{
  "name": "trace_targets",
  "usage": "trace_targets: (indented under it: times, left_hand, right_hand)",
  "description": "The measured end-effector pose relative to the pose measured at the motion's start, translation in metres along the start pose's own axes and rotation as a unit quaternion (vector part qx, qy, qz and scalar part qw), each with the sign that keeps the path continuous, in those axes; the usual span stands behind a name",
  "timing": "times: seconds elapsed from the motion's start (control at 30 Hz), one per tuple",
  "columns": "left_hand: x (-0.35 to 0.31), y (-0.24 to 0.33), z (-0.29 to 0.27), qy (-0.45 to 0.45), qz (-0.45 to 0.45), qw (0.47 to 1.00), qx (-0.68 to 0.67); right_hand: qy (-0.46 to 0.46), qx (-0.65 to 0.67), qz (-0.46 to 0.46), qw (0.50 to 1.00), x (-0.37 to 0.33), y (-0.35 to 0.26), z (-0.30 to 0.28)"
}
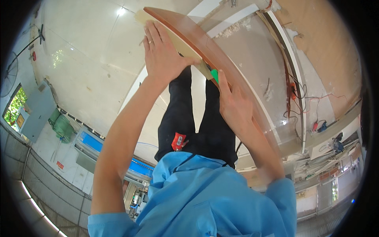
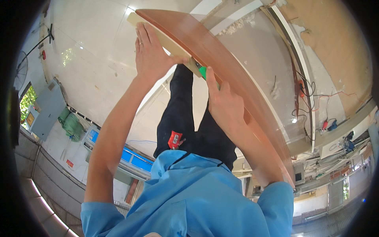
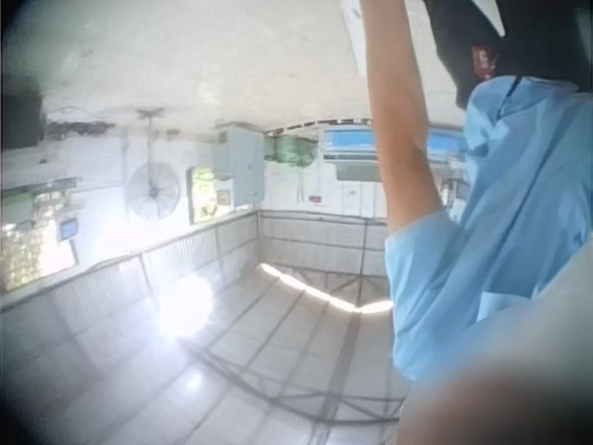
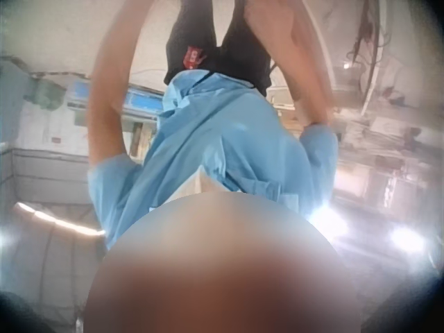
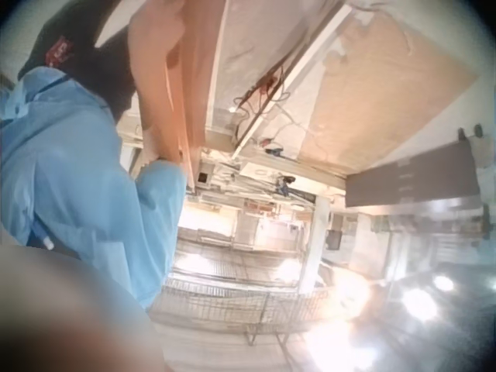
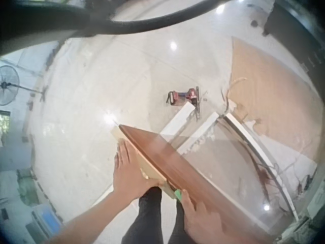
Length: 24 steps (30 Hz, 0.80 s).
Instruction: The person uses a green utility knife to trim the edge of a long, curved wooden piece. They hold the wood with one hand and carefully cut along the edge with the other, then peel away the trimmed strip.
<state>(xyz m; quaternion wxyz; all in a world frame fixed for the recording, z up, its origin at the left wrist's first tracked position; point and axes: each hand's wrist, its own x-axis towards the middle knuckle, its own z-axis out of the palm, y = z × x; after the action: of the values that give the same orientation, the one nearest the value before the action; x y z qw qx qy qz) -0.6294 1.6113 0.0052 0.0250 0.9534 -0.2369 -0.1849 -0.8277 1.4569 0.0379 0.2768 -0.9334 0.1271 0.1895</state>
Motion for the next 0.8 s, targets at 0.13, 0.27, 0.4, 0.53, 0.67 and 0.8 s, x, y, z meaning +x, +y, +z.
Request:
trace_targets:
  times: [0.13, 0.27, 0.4, 0.53, 0.67, 0.8]
  left_hand:
    - [-0.001, 0.002, -0.001, -0.007, -0.007, 1.000, 0.015]
    - [0.001, 0.005, -0.003, -0.034, -0.024, 0.999, 0.016]
    - [0.003, 0.005, -0.002, -0.041, -0.032, 0.999, 0.005]
    - [0.003, 0.003, 0.001, -0.043, -0.030, 0.999, 0.007]
    - [0.002, 0.001, 0.004, -0.036, -0.028, 0.999, 0.026]
    - [0.006, 0.000, 0.003, -0.025, -0.018, 0.999, 0.022]
  right_hand:
    - [0.007, -0.028, -0.019, 0.999, 0.001, -0.004, -0.011]
    - [-0.043, -0.071, -0.014, 0.996, 0.007, -0.009, -0.019]
    - [-0.071, -0.073, -0.011, 0.995, 0.012, -0.015, -0.027]
    - [-0.128, -0.072, 0.032, 0.989, 0.005, -0.017, -0.035]
    - [-0.123, -0.078, 0.028, 0.989, -0.010, -0.006, -0.038]
    - [-0.175, -0.057, 0.026, 0.983, -0.015, 0.005, -0.037]
